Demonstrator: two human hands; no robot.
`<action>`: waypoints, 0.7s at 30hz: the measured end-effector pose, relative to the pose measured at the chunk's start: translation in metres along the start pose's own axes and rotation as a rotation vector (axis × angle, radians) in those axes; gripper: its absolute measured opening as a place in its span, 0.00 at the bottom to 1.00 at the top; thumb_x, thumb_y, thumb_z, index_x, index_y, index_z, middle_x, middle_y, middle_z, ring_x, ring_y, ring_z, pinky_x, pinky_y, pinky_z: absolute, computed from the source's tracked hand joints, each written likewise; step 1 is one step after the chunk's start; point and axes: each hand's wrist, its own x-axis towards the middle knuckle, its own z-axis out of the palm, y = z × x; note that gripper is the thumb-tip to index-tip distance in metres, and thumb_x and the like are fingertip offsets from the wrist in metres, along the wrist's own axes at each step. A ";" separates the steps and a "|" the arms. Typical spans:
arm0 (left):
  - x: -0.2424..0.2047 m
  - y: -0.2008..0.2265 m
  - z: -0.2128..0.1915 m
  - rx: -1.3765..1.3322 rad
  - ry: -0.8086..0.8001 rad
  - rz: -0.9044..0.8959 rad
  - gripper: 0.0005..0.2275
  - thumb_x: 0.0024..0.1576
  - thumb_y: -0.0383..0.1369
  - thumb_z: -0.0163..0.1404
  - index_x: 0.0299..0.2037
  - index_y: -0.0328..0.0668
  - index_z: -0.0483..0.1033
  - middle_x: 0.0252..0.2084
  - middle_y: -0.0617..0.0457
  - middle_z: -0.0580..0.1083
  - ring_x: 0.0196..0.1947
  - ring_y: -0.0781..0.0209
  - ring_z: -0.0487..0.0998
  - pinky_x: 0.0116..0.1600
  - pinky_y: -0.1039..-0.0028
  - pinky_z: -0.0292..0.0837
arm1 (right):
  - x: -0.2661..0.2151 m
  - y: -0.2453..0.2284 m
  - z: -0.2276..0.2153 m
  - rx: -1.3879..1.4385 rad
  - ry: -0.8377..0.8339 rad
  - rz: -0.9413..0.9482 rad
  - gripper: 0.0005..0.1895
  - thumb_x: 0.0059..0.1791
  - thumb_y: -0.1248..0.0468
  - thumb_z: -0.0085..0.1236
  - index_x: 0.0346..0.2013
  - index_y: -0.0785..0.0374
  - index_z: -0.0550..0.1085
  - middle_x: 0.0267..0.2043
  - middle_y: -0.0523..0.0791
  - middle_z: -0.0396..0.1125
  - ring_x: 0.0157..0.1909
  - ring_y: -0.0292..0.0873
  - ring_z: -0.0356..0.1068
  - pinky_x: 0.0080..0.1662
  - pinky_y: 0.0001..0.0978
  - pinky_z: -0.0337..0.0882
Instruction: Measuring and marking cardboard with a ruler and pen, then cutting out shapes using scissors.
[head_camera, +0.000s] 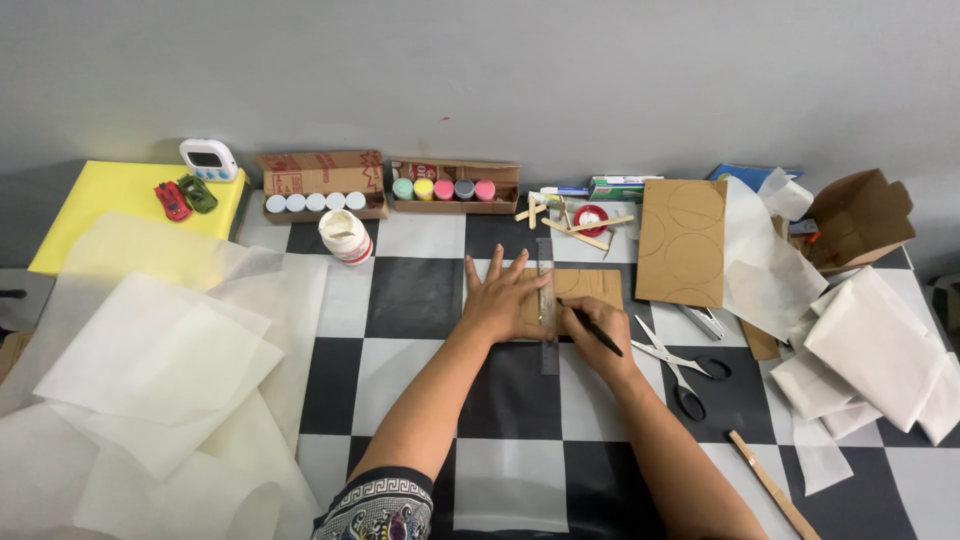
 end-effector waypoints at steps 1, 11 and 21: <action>0.001 0.000 0.000 -0.002 -0.001 -0.001 0.42 0.38 0.66 0.55 0.68 0.78 0.63 0.78 0.59 0.50 0.79 0.45 0.36 0.72 0.30 0.20 | -0.008 0.001 -0.003 -0.001 -0.002 0.001 0.10 0.47 0.63 0.59 0.39 0.60 0.84 0.33 0.53 0.76 0.39 0.55 0.77 0.41 0.42 0.75; 0.000 0.002 -0.001 0.017 -0.001 -0.010 0.43 0.36 0.68 0.54 0.68 0.79 0.62 0.78 0.59 0.51 0.79 0.45 0.36 0.72 0.31 0.19 | -0.007 -0.006 -0.026 0.080 -0.002 0.186 0.06 0.46 0.62 0.60 0.27 0.57 0.82 0.13 0.46 0.67 0.22 0.41 0.67 0.29 0.28 0.66; -0.004 0.004 -0.008 -0.012 -0.037 -0.020 0.42 0.38 0.65 0.55 0.69 0.77 0.62 0.79 0.59 0.49 0.79 0.46 0.33 0.72 0.32 0.16 | 0.051 -0.005 -0.024 -0.005 -0.416 0.241 0.08 0.42 0.68 0.55 0.24 0.65 0.81 0.15 0.51 0.68 0.17 0.43 0.64 0.23 0.29 0.62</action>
